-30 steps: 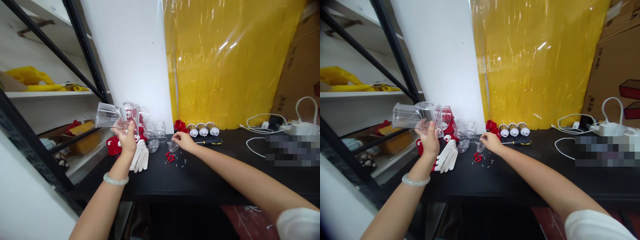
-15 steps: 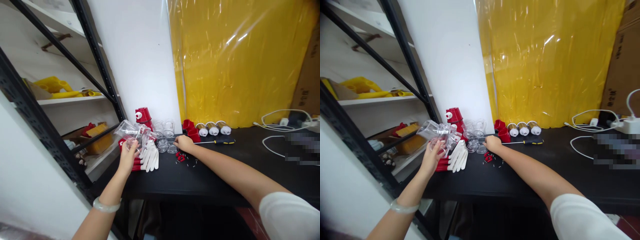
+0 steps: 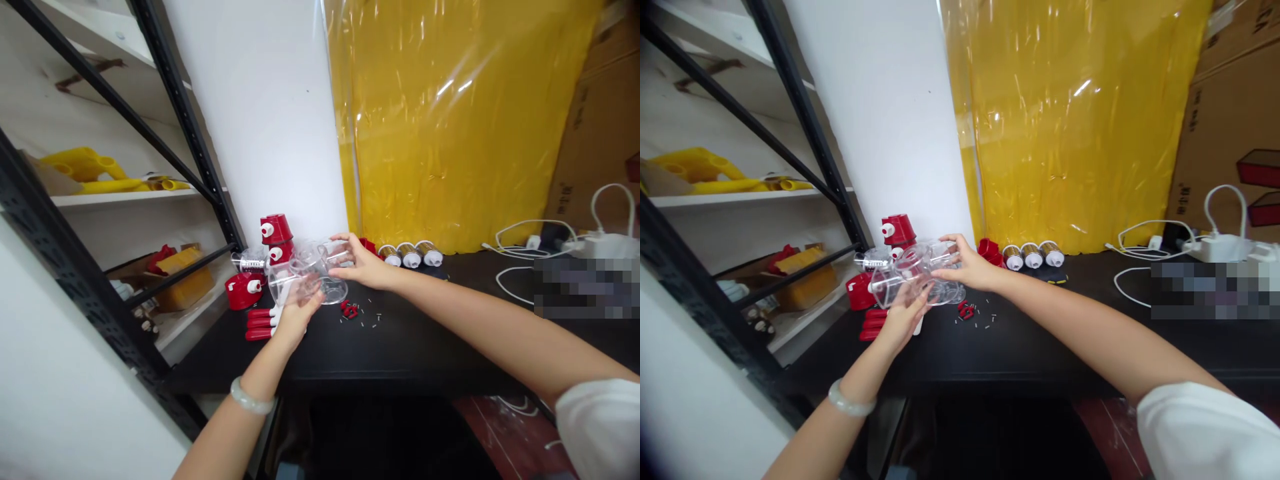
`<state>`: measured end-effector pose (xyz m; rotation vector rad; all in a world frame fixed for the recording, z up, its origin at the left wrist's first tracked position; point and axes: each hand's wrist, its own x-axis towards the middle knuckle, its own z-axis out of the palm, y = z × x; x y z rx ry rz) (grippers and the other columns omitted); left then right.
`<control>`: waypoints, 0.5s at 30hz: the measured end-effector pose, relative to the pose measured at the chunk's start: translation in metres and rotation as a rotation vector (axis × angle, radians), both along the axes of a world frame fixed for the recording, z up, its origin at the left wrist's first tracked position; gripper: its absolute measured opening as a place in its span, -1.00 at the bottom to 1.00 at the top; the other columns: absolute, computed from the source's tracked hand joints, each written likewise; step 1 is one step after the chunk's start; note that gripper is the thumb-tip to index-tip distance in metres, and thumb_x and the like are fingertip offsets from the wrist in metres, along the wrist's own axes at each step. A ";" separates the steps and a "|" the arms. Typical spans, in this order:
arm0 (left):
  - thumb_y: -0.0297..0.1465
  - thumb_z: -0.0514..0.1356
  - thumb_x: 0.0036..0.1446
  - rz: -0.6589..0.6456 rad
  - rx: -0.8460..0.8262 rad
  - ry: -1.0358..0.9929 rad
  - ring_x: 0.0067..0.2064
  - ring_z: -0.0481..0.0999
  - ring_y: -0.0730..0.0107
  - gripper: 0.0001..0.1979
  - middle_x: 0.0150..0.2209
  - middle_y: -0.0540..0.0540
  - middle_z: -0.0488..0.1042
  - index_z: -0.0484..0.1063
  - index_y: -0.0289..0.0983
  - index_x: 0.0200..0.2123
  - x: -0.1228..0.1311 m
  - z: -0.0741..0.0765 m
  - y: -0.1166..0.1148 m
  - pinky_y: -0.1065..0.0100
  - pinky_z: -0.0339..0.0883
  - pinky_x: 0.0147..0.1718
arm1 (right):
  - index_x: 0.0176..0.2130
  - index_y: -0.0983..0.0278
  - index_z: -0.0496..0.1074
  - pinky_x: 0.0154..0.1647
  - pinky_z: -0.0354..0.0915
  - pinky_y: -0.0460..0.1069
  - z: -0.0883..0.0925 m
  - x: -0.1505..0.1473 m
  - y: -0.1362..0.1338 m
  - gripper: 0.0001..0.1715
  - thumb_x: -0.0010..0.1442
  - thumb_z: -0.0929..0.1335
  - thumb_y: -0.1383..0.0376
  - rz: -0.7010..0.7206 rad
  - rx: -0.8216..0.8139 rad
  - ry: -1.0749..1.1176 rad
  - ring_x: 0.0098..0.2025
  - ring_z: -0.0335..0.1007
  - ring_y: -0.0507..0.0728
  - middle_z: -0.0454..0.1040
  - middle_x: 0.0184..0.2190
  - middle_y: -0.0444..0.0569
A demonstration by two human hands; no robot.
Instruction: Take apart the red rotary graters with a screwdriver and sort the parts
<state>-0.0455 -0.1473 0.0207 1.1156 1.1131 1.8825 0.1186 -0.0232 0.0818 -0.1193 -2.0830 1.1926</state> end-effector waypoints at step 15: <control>-0.31 0.45 -0.19 0.202 0.040 0.576 0.09 0.48 0.08 -0.08 0.14 -0.29 0.38 0.08 -0.20 0.22 -0.001 0.064 0.016 -0.03 0.29 0.13 | 0.18 0.22 0.30 0.17 0.23 0.10 0.137 -0.002 0.001 -0.10 -0.12 0.57 0.31 0.067 0.914 -0.324 0.15 0.28 0.22 0.36 0.15 0.06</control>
